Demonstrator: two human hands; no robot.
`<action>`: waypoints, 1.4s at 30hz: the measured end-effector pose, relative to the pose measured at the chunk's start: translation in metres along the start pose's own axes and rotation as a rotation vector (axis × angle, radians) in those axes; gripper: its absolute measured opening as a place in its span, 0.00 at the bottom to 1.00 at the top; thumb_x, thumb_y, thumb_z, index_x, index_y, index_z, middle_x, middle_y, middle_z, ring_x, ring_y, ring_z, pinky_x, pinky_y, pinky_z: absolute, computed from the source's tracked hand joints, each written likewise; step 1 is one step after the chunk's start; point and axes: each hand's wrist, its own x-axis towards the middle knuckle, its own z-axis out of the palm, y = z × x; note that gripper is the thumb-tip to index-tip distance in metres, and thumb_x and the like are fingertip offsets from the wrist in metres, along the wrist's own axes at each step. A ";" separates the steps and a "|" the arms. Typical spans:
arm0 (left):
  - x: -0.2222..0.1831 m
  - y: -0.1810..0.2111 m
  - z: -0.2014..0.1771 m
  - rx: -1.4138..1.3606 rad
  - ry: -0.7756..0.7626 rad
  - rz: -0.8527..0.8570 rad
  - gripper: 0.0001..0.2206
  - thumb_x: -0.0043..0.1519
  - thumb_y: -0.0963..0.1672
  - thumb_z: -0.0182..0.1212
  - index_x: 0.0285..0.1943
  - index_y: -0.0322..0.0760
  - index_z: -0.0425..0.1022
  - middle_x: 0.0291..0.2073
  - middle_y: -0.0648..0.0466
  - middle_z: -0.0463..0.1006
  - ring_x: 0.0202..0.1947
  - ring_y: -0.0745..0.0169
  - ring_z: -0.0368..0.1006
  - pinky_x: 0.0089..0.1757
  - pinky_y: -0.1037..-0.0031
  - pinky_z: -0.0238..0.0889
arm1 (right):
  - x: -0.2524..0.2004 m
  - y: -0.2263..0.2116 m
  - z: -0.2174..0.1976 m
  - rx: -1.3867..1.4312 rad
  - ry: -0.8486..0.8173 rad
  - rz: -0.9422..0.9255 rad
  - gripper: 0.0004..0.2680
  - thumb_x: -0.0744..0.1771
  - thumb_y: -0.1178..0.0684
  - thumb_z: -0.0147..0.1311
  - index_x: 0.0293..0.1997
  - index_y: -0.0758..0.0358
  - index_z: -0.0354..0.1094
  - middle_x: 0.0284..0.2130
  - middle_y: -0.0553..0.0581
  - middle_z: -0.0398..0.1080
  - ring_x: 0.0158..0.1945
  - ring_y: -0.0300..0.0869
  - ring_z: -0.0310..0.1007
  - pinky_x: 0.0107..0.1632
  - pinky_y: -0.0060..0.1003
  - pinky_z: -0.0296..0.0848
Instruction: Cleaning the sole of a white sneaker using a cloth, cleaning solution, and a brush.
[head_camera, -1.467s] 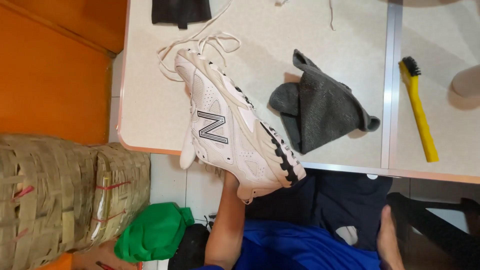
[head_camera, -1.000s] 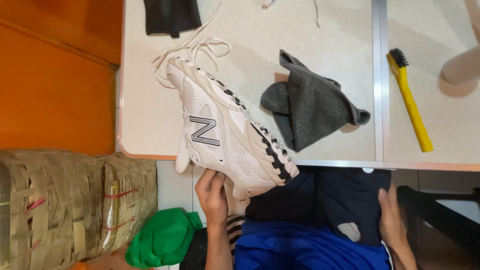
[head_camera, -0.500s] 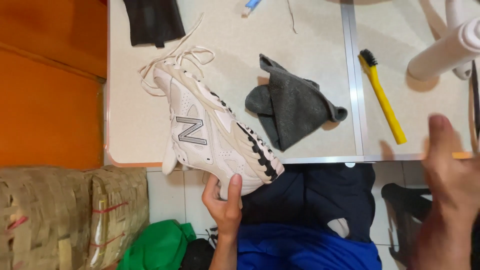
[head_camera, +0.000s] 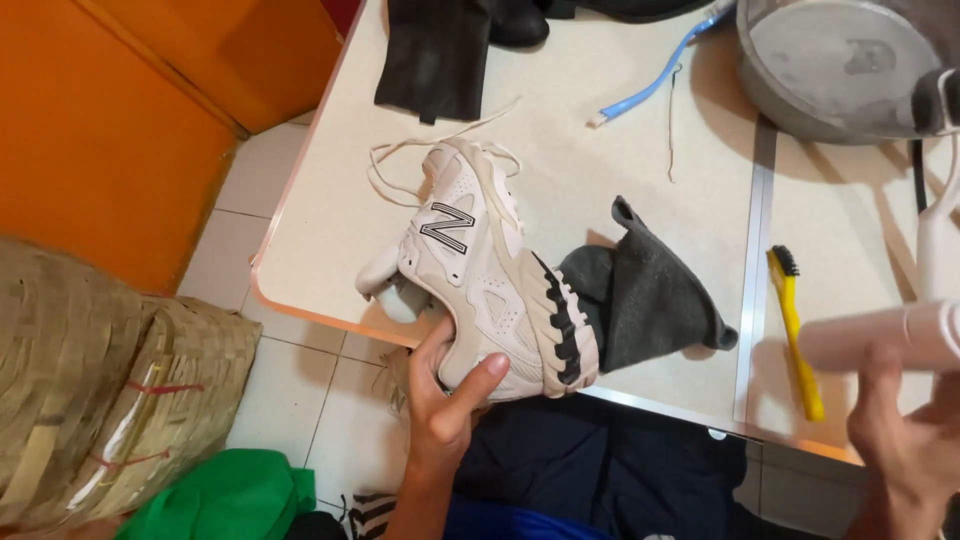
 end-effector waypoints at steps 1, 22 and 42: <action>0.000 0.003 0.001 -0.027 -0.045 -0.001 0.22 0.53 0.41 0.65 0.57 0.21 0.76 0.46 0.45 0.82 0.50 0.57 0.76 0.50 0.73 0.70 | -0.005 -0.015 -0.002 0.279 -0.010 -0.074 0.13 0.77 0.60 0.50 0.65 0.87 0.55 0.54 0.85 0.65 0.58 0.69 0.67 0.61 0.55 0.63; 0.002 0.016 0.021 -0.069 0.022 -0.090 0.23 0.55 0.41 0.66 0.59 0.25 0.77 0.51 0.44 0.83 0.54 0.58 0.77 0.55 0.72 0.70 | -0.032 -0.129 0.043 0.342 -0.174 -0.594 0.28 0.64 0.68 0.63 0.68 0.45 0.54 0.40 0.59 0.70 0.35 0.45 0.71 0.31 0.35 0.66; 0.007 0.021 0.026 -0.150 0.090 -0.106 0.24 0.53 0.40 0.66 0.61 0.22 0.75 0.53 0.42 0.81 0.55 0.54 0.76 0.56 0.69 0.70 | -0.038 -0.112 0.053 0.203 -0.129 -0.668 0.30 0.66 0.61 0.66 0.74 0.42 0.48 0.40 0.60 0.70 0.27 0.43 0.63 0.28 0.35 0.61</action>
